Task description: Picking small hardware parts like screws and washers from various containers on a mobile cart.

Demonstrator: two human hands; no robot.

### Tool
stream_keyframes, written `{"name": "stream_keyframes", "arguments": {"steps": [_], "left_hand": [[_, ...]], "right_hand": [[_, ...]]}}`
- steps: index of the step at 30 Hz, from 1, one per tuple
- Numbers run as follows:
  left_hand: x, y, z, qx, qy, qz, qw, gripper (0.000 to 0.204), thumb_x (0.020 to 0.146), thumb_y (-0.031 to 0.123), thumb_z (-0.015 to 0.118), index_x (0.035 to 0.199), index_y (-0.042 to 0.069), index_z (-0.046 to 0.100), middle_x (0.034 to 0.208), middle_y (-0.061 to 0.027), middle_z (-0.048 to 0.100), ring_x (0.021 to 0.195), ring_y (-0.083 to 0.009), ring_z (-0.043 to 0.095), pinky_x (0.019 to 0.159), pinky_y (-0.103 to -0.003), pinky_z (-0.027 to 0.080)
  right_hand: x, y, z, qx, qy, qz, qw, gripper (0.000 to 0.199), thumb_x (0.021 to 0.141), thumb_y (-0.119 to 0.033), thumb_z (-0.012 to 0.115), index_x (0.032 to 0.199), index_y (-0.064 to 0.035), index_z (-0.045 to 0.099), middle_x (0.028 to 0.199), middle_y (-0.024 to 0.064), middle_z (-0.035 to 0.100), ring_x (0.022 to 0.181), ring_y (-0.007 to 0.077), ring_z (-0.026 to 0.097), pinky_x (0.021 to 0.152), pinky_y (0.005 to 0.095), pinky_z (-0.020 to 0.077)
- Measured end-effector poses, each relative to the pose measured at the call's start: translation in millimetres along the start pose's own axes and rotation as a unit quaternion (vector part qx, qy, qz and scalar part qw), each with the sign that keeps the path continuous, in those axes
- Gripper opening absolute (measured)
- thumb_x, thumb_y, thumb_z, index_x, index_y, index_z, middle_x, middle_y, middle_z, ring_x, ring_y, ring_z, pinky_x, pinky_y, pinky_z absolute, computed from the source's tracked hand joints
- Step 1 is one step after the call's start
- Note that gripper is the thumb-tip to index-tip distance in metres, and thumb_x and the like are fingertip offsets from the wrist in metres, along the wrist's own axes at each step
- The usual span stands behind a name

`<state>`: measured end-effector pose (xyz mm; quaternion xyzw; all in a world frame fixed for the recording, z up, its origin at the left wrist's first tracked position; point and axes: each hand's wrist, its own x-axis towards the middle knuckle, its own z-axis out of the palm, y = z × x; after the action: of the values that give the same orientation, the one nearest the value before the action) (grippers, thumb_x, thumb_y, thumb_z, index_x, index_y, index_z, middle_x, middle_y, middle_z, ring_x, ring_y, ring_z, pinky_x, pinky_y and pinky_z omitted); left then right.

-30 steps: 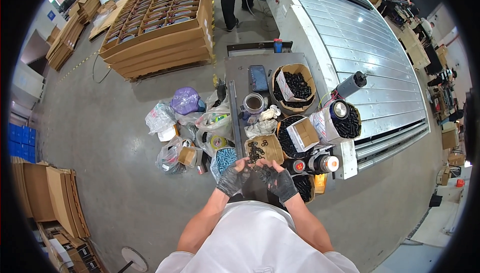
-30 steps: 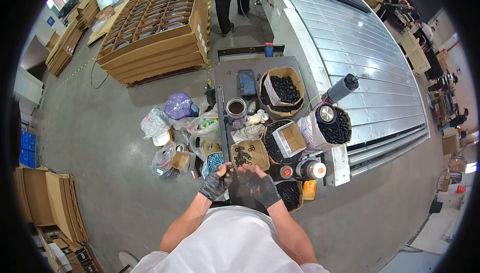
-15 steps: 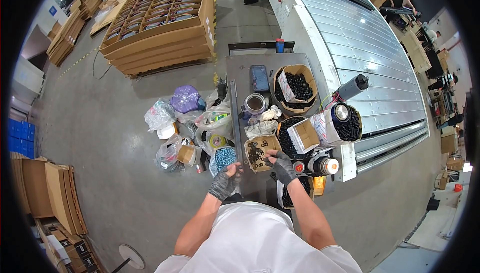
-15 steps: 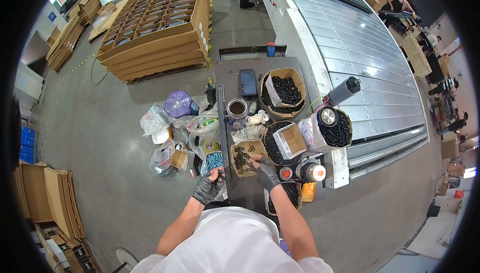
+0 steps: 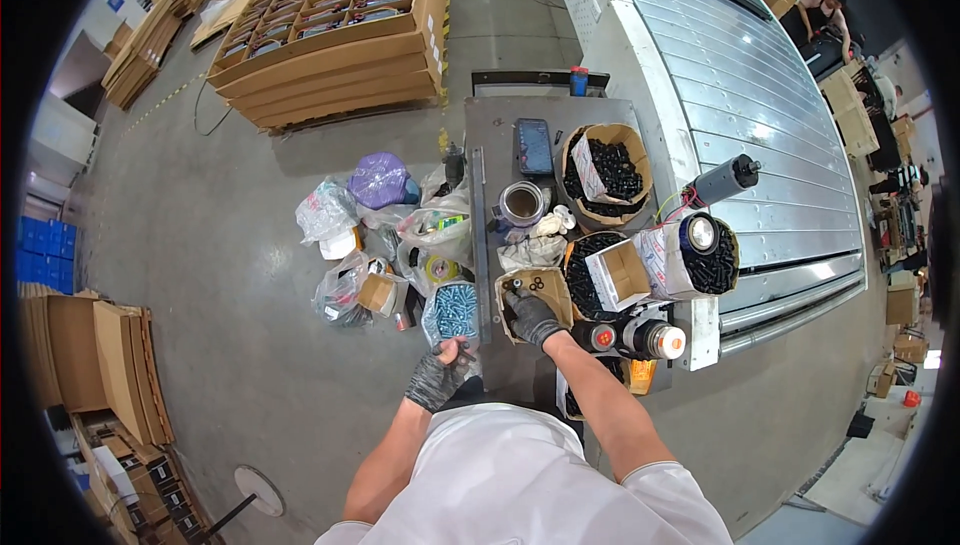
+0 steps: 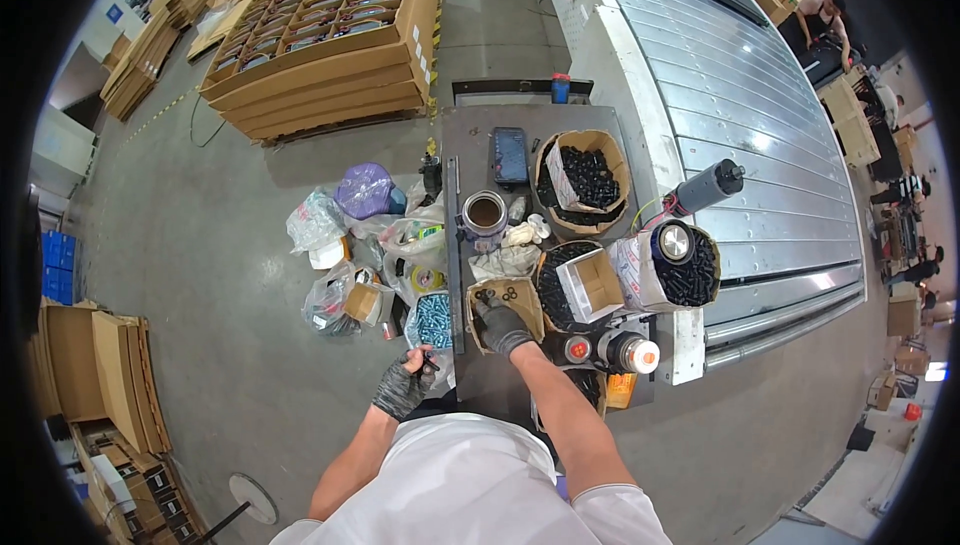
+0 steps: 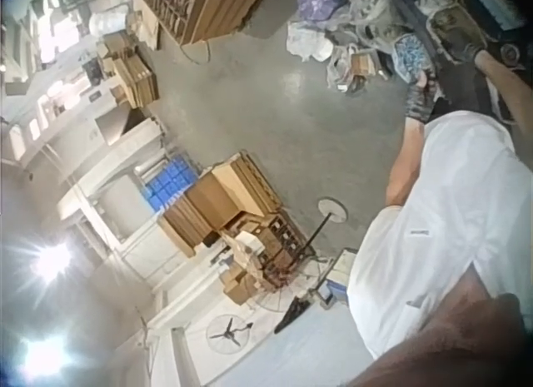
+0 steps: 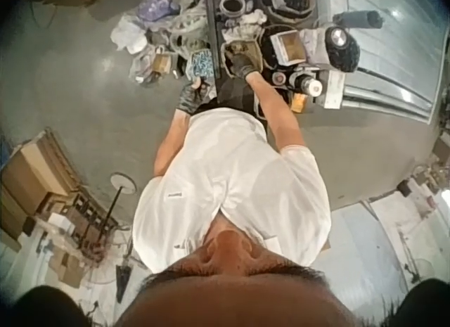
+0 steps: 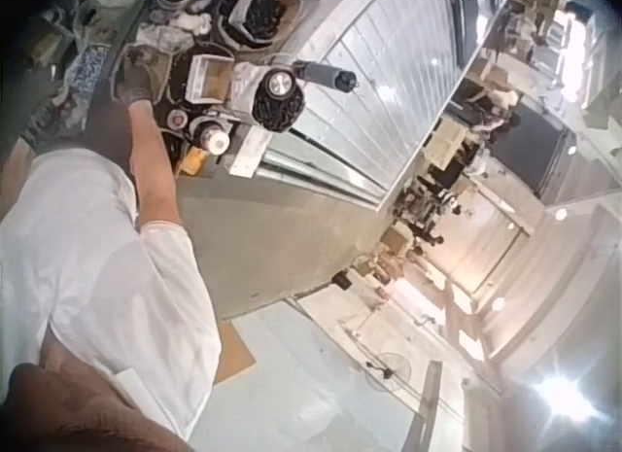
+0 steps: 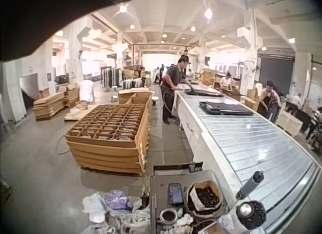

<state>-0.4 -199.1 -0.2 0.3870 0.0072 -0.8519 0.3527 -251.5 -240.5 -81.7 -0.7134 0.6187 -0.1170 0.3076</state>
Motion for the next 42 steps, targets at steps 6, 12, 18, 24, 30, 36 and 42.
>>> {"name": "stream_keyframes", "arguments": {"steps": [6,12,18,24,30,36,42], "left_hand": [[5,-4,4,0.020,-0.020,0.004,1.000,0.028,0.090,0.018,0.067,0.110,0.000,0.061,0.093,-0.0069,0.062,0.078,-0.0130,0.057,0.074,-0.023,0.050],[6,-2,12,0.036,-0.031,-0.009,0.999,0.030,0.090,0.019,0.067,0.113,0.000,0.061,0.093,-0.0057,0.062,0.079,-0.0126,0.057,0.075,-0.023,0.050],[10,-5,10,0.040,-0.025,-0.013,0.999,0.030,0.090,0.019,0.067,0.112,0.000,0.061,0.094,-0.0061,0.063,0.081,-0.0124,0.058,0.075,-0.022,0.050],[18,-9,13,0.021,-0.047,-0.020,0.998,0.028,0.090,0.017,0.067,0.112,0.000,0.062,0.095,-0.0077,0.063,0.081,-0.0131,0.058,0.075,-0.022,0.050],[14,-7,12,0.040,-0.051,-0.015,0.998,0.028,0.090,0.017,0.067,0.112,0.000,0.061,0.096,-0.0076,0.063,0.081,-0.0137,0.058,0.075,-0.024,0.050],[16,-5,20,0.025,-0.061,-0.022,0.998,0.029,0.090,0.018,0.067,0.113,0.001,0.061,0.096,-0.0069,0.063,0.081,-0.0136,0.058,0.074,-0.024,0.050],[20,-7,22,0.049,-0.052,-0.013,0.997,0.031,0.089,0.019,0.068,0.113,0.001,0.061,0.096,-0.0062,0.063,0.081,-0.0130,0.058,0.073,-0.024,0.050]], "right_hand": [[6,-2,-4,0.000,-0.026,0.042,0.999,0.034,0.076,-0.007,0.055,0.108,-0.0069,0.064,0.118,0.0212,0.060,0.099,0.0393,0.061,0.088,0.0435,0.0487],[-17,13,-28,0.291,0.023,0.090,0.952,0.017,0.086,-0.008,0.054,0.100,-0.0056,0.065,0.090,0.0057,0.064,0.083,0.0152,0.060,0.076,0.0309,0.0492],[-43,-4,-61,0.676,0.038,0.175,0.714,0.025,0.083,-0.008,0.056,0.107,-0.0037,0.063,0.099,0.0042,0.062,0.090,0.0143,0.059,0.077,0.0275,0.0501],[-55,4,-62,0.756,0.047,0.137,0.638,0.033,0.081,-0.013,0.056,0.112,0.0004,0.061,0.105,0.0076,0.061,0.097,0.0191,0.059,0.082,0.0319,0.0516],[-60,-10,-74,0.813,0.025,0.141,0.564,0.033,0.086,-0.014,0.054,0.114,0.0017,0.060,0.108,0.0124,0.063,0.102,0.0235,0.061,0.091,0.0372,0.0518],[-63,-23,-80,0.803,0.026,0.128,0.582,0.035,0.090,-0.008,0.049,0.123,0.0035,0.055,0.115,0.0152,0.062,0.110,0.0268,0.060,0.099,0.0372,0.0476],[-58,-5,-61,0.786,0.004,0.135,0.603,0.048,0.080,-0.003,0.053,0.127,0.0065,0.051,0.126,0.0183,0.055,0.119,0.0291,0.054,0.105,0.0379,0.0430]]}}
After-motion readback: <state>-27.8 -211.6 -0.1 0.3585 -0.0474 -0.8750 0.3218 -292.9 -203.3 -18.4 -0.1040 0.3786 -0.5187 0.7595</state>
